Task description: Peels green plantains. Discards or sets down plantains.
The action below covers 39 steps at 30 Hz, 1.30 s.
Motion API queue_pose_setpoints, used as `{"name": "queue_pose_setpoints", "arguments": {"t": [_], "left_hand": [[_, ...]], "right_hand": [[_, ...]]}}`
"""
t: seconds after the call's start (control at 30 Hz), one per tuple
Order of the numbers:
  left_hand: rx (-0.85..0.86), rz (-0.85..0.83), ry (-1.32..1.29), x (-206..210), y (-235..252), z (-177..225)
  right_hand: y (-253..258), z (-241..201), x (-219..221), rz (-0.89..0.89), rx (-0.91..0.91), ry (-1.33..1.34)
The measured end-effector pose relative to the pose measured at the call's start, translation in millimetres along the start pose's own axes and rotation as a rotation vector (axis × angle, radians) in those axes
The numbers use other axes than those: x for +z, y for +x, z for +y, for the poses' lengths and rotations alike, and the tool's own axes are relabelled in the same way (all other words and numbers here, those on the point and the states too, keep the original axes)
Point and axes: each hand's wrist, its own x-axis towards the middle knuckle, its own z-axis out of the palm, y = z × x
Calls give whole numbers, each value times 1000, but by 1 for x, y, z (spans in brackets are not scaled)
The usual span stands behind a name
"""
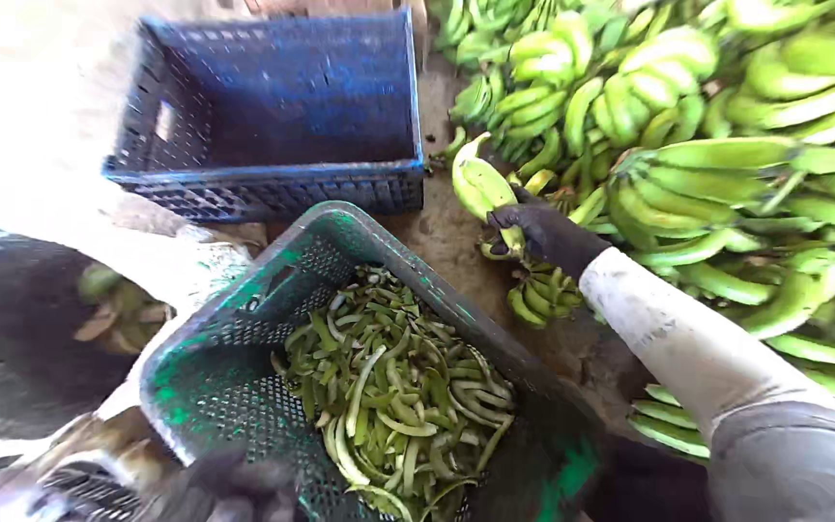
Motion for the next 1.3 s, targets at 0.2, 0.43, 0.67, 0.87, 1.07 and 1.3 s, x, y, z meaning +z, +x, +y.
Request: {"name": "queue_pose_setpoints", "arguments": {"t": [0.2,0.43,0.67,0.87,1.07,1.3], "left_hand": [[238,69,319,16,-34,-5],[411,-263,559,54,-113,-51],[312,-314,227,69,-105,-73],[346,-297,108,77,-97,-51],[437,-323,-74,106,-103,-13],[-25,-334,194,82,-80,-56]], "right_hand": [[-171,-53,36,-358,-261,-108],[-277,-2,84,-179,-578,-25],[-325,12,96,-75,-597,159],[-321,-1,89,-167,-816,149],[-315,-19,83,-172,-768,305],[-300,-43,63,-248,-559,438]]}}
